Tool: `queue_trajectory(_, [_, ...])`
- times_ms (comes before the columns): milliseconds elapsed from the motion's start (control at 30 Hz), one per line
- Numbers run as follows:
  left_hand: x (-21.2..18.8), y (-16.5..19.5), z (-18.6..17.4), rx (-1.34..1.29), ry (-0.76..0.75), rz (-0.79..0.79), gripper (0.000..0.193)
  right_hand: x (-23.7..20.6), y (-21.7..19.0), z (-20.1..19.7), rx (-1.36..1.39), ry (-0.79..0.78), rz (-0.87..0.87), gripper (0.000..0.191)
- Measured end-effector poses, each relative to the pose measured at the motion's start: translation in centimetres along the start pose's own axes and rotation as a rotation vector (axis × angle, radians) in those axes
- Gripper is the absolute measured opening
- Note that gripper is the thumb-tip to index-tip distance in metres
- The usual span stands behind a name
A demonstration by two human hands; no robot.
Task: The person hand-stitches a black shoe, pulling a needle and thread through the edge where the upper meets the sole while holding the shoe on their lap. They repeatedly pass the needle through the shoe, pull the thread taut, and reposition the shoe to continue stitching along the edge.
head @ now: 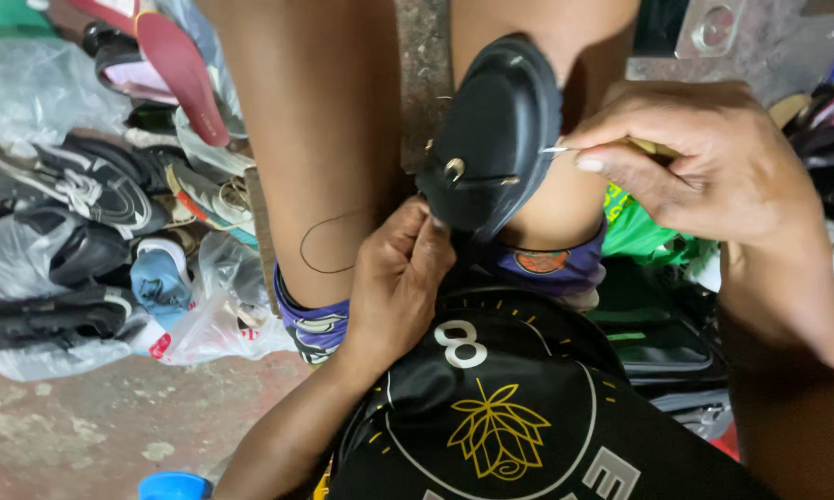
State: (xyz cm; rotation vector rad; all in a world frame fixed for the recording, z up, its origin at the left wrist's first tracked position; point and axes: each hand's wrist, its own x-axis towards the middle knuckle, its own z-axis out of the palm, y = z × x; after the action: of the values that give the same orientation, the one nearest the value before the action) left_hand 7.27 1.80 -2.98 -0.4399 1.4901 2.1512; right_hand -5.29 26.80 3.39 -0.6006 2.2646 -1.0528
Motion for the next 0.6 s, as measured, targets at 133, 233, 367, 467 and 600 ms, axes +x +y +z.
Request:
queue_trajectory(133, [1.3,-0.8,0.5,-0.223,-0.104,-0.160,0.022,0.7,0.3,-1.7,-0.134,-0.099,-0.101,0.020])
queue_trajectory(233, [2.0,-1.4,0.2,-0.136,-0.126,-0.111,0.024,1.8,0.1,-2.5,-0.228,-0.153,-0.161,0.019])
queue_trajectory(367, [2.5,-2.3,-0.2,-0.143,-0.206,-0.089,0.026,3.1,0.1,-3.5,-0.316,-0.315,-0.177,0.018])
queue_trajectory(467, [2.9,-3.0,-0.4,-0.178,-0.216,-0.127,0.030,3.3,0.3,-3.7,-0.449,-0.336,-0.162,0.021])
queue_trajectory(600, [3.5,-3.6,-0.8,-0.317,-0.260,-0.152,0.029,3.5,0.2,-3.6,-0.481,-0.374,-0.178,0.022])
